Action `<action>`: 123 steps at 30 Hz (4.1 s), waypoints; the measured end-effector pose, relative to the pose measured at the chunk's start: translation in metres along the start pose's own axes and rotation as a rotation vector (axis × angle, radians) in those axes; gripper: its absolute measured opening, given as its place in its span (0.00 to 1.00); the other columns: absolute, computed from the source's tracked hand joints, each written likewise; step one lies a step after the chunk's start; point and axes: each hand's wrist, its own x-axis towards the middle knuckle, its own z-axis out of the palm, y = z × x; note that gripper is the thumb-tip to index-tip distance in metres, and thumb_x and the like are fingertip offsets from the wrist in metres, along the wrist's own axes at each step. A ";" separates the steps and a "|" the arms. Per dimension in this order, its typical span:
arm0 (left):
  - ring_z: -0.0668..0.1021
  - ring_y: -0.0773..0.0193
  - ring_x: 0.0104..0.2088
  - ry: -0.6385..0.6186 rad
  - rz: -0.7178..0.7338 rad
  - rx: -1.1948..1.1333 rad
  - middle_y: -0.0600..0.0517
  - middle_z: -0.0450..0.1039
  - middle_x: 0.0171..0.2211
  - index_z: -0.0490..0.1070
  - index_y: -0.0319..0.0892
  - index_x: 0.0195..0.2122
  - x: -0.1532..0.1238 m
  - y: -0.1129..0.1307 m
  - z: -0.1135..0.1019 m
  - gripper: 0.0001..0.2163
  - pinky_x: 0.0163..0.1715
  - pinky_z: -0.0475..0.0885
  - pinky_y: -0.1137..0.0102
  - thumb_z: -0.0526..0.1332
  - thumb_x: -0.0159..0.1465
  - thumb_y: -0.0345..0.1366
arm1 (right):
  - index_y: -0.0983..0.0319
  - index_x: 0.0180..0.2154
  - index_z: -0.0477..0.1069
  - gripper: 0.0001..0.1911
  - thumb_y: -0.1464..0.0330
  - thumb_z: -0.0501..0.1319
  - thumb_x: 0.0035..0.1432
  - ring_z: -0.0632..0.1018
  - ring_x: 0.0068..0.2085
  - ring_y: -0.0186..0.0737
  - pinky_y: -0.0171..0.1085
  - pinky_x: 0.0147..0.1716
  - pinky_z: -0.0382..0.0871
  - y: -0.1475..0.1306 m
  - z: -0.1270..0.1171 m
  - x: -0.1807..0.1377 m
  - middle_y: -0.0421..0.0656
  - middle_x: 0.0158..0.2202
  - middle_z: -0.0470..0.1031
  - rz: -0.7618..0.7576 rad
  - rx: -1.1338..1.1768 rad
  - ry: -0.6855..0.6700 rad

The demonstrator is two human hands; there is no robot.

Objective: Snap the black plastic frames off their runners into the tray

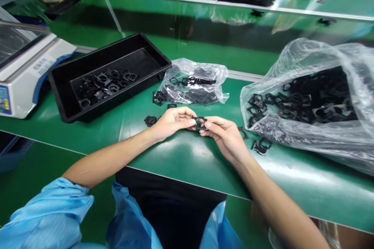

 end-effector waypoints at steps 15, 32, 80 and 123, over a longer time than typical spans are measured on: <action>0.81 0.68 0.29 0.098 0.334 0.329 0.53 0.77 0.29 0.74 0.39 0.36 -0.001 -0.011 0.002 0.07 0.34 0.77 0.73 0.68 0.62 0.37 | 0.60 0.33 0.82 0.11 0.61 0.74 0.50 0.79 0.28 0.36 0.38 0.33 0.78 0.002 -0.001 -0.003 0.41 0.30 0.78 -0.363 -0.373 0.050; 0.81 0.64 0.38 0.101 0.910 0.804 0.48 0.81 0.36 0.79 0.42 0.40 -0.003 -0.006 -0.001 0.04 0.42 0.77 0.67 0.64 0.66 0.31 | 0.59 0.32 0.77 0.05 0.65 0.66 0.59 0.80 0.38 0.41 0.41 0.40 0.78 0.001 -0.001 -0.004 0.44 0.36 0.79 -0.649 -0.644 0.010; 0.76 0.66 0.31 0.161 0.885 1.064 0.51 0.77 0.33 0.73 0.42 0.37 -0.031 0.012 -0.009 0.05 0.36 0.72 0.71 0.60 0.69 0.35 | 0.64 0.46 0.77 0.13 0.64 0.65 0.63 0.81 0.43 0.52 0.40 0.38 0.71 -0.036 -0.026 -0.044 0.55 0.44 0.79 -0.191 -1.753 0.150; 0.81 0.61 0.42 0.227 0.948 0.922 0.47 0.80 0.41 0.74 0.41 0.47 0.017 -0.015 0.004 0.09 0.46 0.76 0.66 0.65 0.65 0.34 | 0.62 0.32 0.81 0.18 0.53 0.72 0.49 0.70 0.21 0.31 0.34 0.24 0.70 -0.007 -0.004 0.007 0.37 0.20 0.71 -0.246 -0.291 0.208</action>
